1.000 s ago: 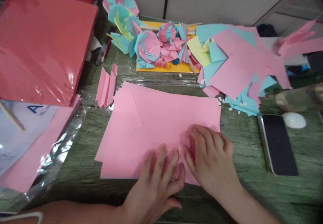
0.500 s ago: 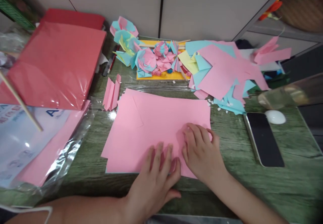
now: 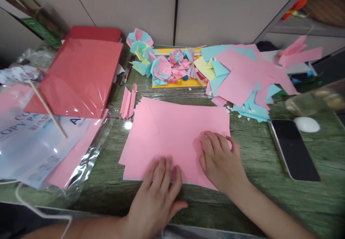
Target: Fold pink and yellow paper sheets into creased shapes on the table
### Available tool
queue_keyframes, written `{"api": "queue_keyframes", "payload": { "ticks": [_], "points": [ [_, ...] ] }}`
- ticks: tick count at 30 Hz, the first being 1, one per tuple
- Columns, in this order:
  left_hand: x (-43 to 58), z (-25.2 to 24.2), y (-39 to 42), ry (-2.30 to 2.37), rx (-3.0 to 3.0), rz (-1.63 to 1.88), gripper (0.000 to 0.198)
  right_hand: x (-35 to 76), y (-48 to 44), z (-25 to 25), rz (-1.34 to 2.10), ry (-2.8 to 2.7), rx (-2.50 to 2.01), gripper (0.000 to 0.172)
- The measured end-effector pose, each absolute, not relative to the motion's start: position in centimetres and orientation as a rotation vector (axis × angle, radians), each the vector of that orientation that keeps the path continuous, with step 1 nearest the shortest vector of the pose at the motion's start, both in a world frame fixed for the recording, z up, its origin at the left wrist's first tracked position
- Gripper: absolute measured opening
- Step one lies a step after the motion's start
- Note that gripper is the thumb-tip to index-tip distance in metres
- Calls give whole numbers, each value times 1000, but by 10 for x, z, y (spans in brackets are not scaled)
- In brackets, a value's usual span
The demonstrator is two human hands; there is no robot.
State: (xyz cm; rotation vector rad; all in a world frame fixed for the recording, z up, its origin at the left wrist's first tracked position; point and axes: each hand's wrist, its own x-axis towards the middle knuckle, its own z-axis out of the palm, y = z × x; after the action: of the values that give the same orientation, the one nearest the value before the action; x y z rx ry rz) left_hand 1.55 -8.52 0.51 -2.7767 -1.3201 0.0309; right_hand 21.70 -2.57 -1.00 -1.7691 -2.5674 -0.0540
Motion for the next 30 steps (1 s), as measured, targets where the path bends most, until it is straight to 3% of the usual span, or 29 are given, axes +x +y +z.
{"api": "queue_keyframes", "payload": {
  "ticks": [6,11,16,23,27,30],
  "points": [
    [8,1,-86,-1441,-2795,-195,55,217,-26,-10,-75,-2571,-1756,32],
    [-9,-4,-71,-1668,-2883,-626,31,218,-26,-9,-67,-2580,-1754,31],
    [-17,-2,-63,-1762,-2853,-731,27,223,-24,-5,-15,-2607,-1756,28],
    [-2,-1,-54,-1416,-2820,-367,20,233,-19,-3,47,-2619,-1702,23],
    [15,6,-42,-1323,-2865,50,28,238,-14,-4,159,-2555,-1676,20],
    [23,10,-37,-1232,-2848,165,31,239,-10,-1,256,-2466,-1710,17]
  ]
}}
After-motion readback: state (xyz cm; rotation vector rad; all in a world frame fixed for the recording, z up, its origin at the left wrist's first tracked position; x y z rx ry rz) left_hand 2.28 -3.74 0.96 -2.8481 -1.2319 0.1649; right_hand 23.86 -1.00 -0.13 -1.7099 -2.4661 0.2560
